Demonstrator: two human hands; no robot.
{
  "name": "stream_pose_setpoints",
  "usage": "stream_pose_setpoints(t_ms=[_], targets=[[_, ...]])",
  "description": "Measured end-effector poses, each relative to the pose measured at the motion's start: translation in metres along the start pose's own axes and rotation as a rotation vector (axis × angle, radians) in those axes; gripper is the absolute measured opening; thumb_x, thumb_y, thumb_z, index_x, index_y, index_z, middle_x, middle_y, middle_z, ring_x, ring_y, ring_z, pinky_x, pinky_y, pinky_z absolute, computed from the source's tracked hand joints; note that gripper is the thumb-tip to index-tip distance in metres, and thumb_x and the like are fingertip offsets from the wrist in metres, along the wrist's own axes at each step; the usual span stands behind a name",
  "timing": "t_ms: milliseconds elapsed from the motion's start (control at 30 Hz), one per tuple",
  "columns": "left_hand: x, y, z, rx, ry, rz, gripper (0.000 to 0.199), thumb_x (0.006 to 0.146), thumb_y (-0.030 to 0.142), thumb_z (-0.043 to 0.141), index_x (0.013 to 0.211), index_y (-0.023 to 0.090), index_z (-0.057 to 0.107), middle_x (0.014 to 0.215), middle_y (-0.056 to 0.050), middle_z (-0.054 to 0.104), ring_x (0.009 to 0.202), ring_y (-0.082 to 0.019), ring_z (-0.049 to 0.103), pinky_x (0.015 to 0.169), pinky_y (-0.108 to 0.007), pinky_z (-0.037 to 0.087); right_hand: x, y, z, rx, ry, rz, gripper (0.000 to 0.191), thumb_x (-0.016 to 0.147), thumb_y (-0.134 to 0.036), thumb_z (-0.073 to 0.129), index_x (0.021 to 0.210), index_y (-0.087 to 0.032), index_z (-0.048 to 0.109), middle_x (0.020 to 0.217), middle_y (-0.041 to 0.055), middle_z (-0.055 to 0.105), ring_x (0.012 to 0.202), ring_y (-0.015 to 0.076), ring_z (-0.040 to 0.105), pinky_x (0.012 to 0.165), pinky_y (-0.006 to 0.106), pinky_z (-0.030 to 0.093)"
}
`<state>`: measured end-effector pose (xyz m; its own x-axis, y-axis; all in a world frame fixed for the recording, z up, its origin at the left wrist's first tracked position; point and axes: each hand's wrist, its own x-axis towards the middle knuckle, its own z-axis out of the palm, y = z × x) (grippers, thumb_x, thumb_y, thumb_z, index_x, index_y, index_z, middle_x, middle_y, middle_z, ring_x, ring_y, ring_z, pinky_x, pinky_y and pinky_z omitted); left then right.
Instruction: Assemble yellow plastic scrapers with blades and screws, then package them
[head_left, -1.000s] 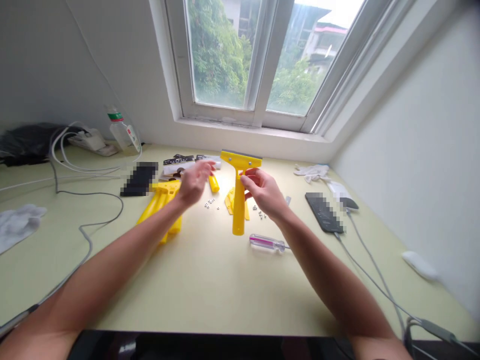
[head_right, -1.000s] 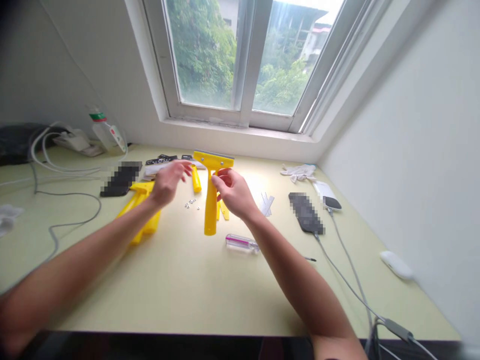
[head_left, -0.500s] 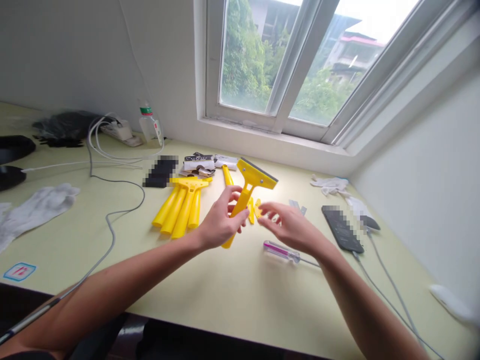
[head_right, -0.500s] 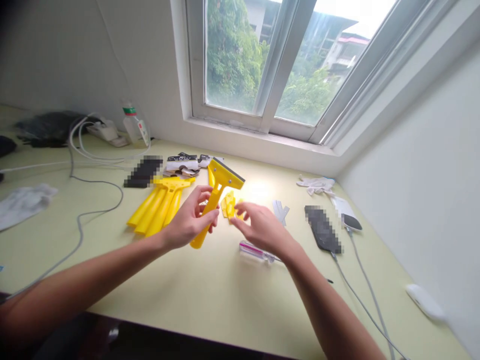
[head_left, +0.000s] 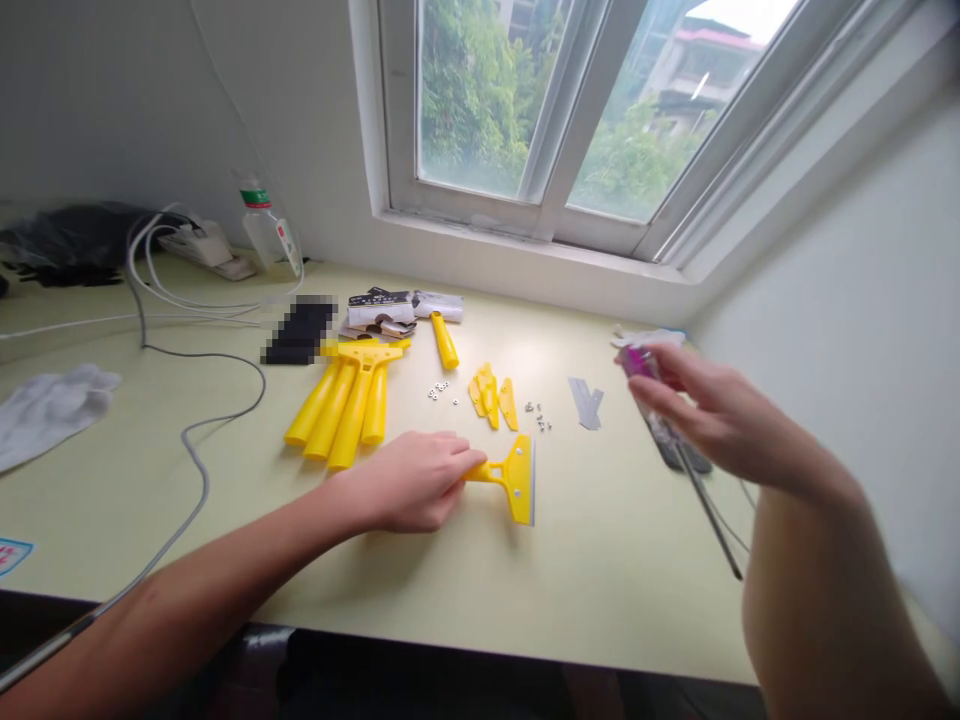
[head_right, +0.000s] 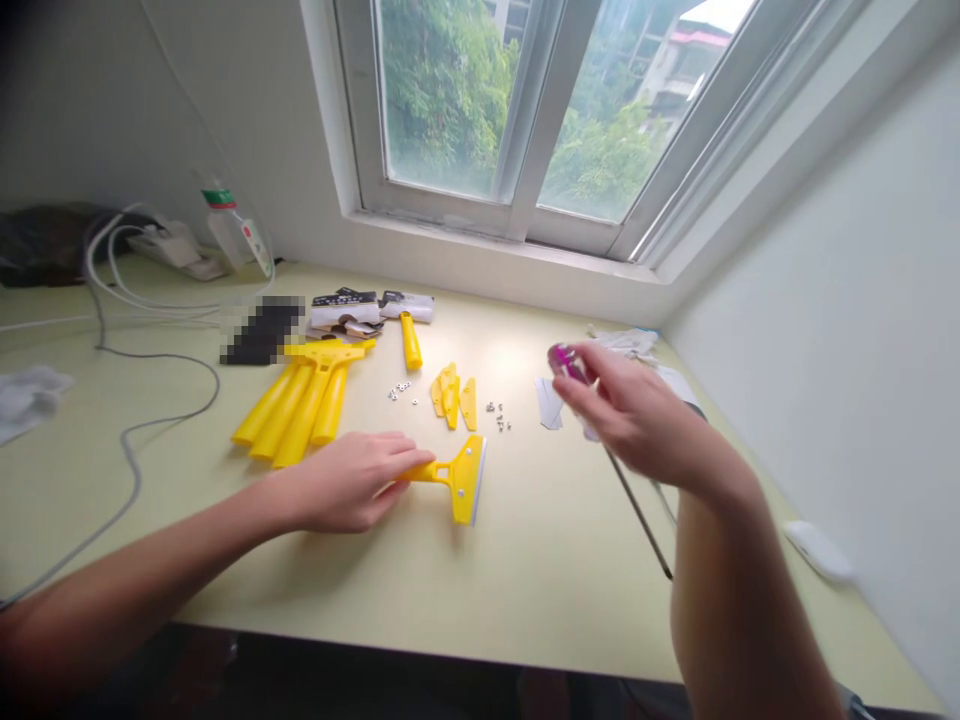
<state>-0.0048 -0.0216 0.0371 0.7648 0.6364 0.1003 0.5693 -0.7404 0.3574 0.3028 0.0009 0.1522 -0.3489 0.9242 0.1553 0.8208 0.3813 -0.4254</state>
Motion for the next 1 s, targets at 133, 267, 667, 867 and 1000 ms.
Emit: stream_pose_setpoints(t_ms=[133,267,667,867,1000], targets=[[-0.001,-0.001,0.003,0.157,-0.040,0.031,0.025,0.087,0.016,0.049,0.109,0.019,0.059,0.089,-0.007,0.062,0.084,-0.022,0.058,0.071,-0.034,0.048,0.018,0.000,-0.005,0.418,0.493,-0.188,0.016,0.091,-0.043,0.055,0.102,-0.032,0.054,0.069,-0.0007,0.059,0.044,0.0141,0.047,0.039,0.029,0.038],[0.002,0.003,0.011,0.238,-0.032,0.049,0.040,0.090,0.024,0.052,0.130,0.023,0.049,0.104,-0.008,0.061,0.093,-0.023,0.057,0.076,-0.035,0.049,0.033,-0.014,0.015,0.546,0.803,-0.396,0.032,0.085,-0.036,0.064,0.116,-0.043,0.056,0.095,0.0006,0.065,0.049,0.0146,0.052,0.038,0.031,0.040],[0.010,0.016,0.022,0.294,-0.014,0.106,0.046,0.086,0.007,0.043,0.132,0.008,0.047,0.085,-0.007,0.063,0.080,-0.022,0.056,0.068,-0.033,0.048,0.034,-0.017,0.004,0.499,1.195,-0.477,0.019,0.089,-0.026,0.061,0.104,-0.034,0.069,0.115,0.0014,0.054,0.056,0.0069,0.054,0.052,0.029,0.049],[0.010,0.011,0.026,0.302,0.099,0.084,0.028,0.097,0.023,0.040,0.118,0.018,0.058,0.105,-0.009,0.061,0.093,-0.022,0.055,0.076,-0.035,0.046,0.038,-0.015,0.015,0.559,1.049,-0.437,0.017,0.089,-0.027,0.061,0.105,-0.032,0.060,0.110,0.0037,0.055,0.058,0.0092,0.056,0.048,0.029,0.046],[0.006,0.010,0.029,0.270,0.017,0.209,0.031,0.099,0.033,0.042,0.127,0.029,0.053,0.112,-0.006,0.060,0.097,-0.021,0.054,0.080,-0.035,0.044,0.042,-0.019,0.033,0.583,0.874,-0.412,0.022,0.090,-0.027,0.058,0.110,-0.032,0.051,0.084,0.0004,0.055,0.055,0.0120,0.053,0.046,0.029,0.043]])
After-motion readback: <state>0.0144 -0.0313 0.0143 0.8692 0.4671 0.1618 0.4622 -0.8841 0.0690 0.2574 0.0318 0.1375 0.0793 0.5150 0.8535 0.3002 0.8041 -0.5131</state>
